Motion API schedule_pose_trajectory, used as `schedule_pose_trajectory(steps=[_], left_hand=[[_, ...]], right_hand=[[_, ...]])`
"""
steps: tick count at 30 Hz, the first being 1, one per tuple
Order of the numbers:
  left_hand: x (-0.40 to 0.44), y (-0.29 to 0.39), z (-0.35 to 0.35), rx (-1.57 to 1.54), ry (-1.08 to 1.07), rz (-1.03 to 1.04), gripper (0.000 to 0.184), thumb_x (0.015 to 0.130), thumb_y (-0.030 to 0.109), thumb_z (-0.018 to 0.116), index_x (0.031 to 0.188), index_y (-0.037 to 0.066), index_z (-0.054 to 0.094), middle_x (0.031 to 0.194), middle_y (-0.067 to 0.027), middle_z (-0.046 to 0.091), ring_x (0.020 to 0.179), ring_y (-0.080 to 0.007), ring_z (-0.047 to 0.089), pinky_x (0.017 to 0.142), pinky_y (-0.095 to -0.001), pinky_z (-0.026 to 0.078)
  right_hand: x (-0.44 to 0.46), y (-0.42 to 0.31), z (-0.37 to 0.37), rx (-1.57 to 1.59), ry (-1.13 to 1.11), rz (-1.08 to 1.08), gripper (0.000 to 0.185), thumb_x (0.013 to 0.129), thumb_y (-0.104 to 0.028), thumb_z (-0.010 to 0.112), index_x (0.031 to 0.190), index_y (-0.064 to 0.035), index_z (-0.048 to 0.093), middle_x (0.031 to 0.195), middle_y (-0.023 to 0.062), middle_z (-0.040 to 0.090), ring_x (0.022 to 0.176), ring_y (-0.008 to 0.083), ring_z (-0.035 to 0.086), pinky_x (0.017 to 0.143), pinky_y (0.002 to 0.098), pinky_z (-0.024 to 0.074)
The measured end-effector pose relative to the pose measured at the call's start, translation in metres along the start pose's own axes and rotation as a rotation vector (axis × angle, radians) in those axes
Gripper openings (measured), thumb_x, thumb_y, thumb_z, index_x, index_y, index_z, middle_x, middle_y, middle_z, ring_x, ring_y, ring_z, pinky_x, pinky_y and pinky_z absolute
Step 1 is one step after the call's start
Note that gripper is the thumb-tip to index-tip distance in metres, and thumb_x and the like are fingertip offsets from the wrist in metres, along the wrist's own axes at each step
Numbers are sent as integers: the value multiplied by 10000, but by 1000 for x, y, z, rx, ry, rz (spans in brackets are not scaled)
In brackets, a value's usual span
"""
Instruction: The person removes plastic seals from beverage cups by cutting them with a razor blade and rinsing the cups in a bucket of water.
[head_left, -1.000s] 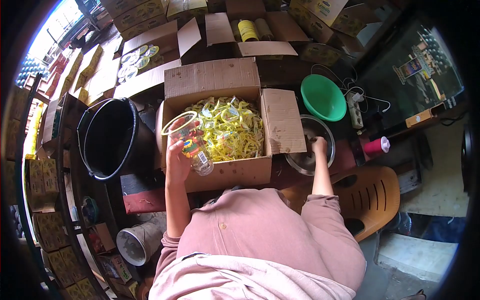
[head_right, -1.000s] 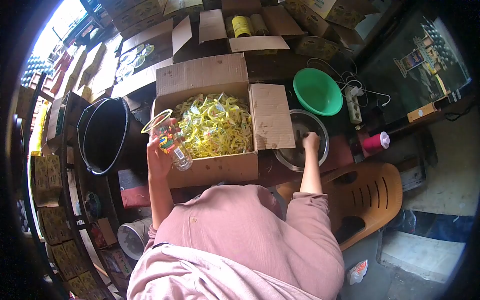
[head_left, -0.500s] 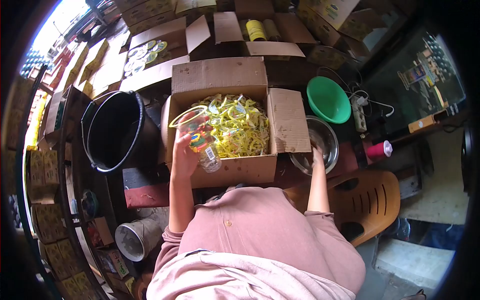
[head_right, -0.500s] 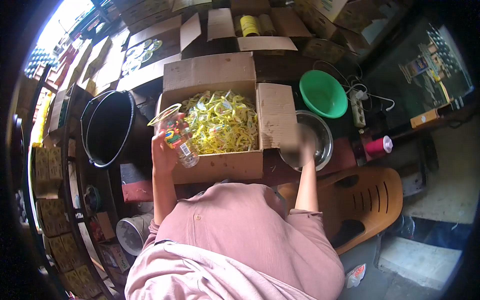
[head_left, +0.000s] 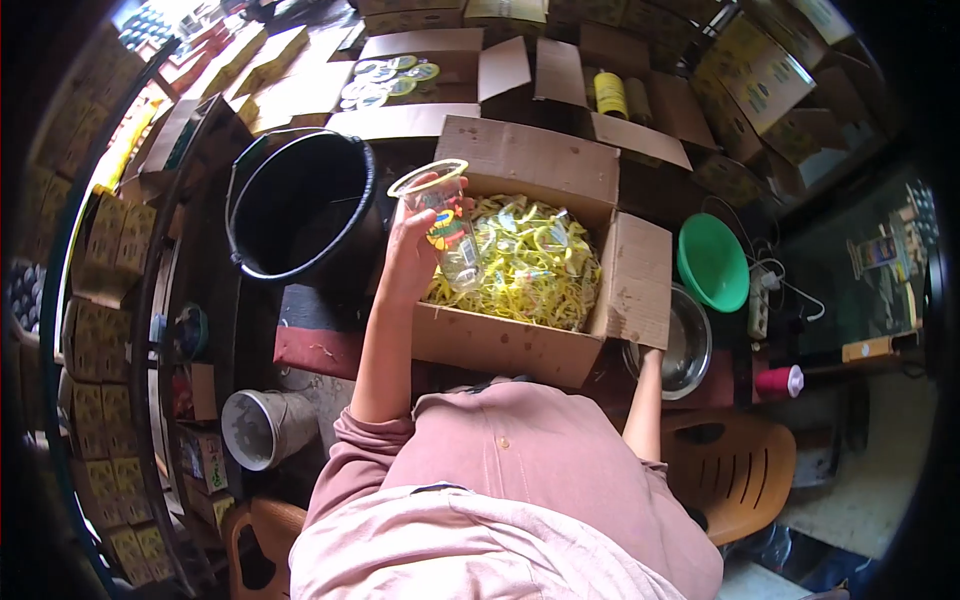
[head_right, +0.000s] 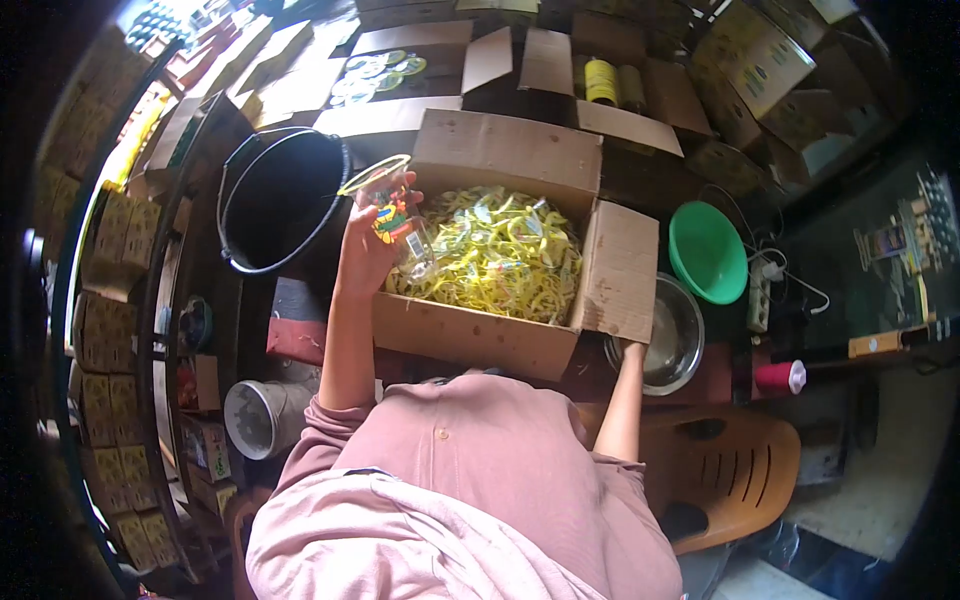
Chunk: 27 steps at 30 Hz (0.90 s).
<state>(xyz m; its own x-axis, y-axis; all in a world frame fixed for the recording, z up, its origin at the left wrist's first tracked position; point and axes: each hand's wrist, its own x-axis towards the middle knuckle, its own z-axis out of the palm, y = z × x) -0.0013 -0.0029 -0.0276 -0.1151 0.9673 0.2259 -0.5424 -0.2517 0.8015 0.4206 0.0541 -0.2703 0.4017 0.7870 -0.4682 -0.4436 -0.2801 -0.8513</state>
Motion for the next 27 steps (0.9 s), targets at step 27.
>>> schedule_pose_trajectory(steps=[27], left_hand=[[14,47,-160,-1291,327,24,409,894,302,395,1054,-70,455,1025,-209,517,942,-311,512,827,-423,430]], right_hand=[[-116,-32,-16,-1315,475,-561,405,653,-100,580,1047,-7,570,895,200,617,850,343,588,764,413,446]])
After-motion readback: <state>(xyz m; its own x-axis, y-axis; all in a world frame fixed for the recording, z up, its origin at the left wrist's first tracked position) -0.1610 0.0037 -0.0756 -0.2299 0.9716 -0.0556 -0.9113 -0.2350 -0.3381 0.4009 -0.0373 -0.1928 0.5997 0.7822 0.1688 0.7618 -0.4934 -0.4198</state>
